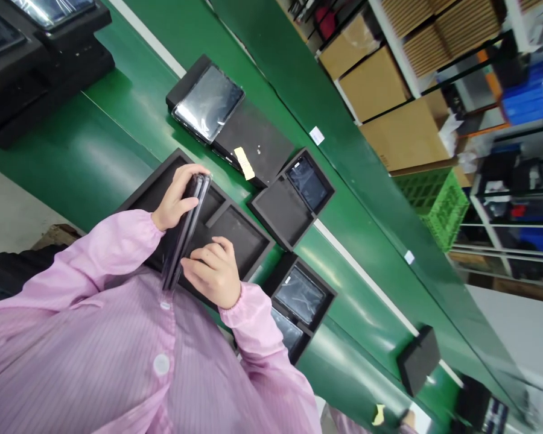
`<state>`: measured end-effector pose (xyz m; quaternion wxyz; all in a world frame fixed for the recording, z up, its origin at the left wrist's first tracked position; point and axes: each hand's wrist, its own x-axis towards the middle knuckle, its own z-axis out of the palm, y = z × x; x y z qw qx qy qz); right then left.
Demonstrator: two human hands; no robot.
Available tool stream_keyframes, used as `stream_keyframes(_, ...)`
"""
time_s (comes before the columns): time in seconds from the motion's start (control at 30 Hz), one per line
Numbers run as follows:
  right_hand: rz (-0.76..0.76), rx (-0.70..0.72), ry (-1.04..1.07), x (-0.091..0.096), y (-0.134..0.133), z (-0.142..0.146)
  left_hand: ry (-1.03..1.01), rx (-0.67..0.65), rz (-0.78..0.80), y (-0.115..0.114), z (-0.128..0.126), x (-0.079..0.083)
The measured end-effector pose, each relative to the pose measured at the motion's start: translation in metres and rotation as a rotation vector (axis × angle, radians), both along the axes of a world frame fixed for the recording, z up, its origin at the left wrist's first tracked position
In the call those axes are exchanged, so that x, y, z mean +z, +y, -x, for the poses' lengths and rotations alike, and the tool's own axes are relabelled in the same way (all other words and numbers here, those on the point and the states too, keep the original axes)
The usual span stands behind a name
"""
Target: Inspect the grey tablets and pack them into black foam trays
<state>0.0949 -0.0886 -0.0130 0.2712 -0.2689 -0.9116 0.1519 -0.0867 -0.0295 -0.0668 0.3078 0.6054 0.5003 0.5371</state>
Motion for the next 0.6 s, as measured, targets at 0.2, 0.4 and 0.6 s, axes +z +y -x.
stream_keyframes(0.2,0.007,-0.052,-0.015,-0.005,-0.016,-0.002,0.092,-0.011,0.049,0.004,-0.004,-0.003)
stream_keyframes(0.4,0.017,-0.089,-0.088,-0.002,-0.024,-0.003,0.116,-0.012,0.029,0.004,-0.007,-0.004)
stream_keyframes(0.6,0.034,-0.081,-0.110,0.001,-0.026,-0.004,0.094,-0.006,-0.006,0.001,-0.008,-0.004)
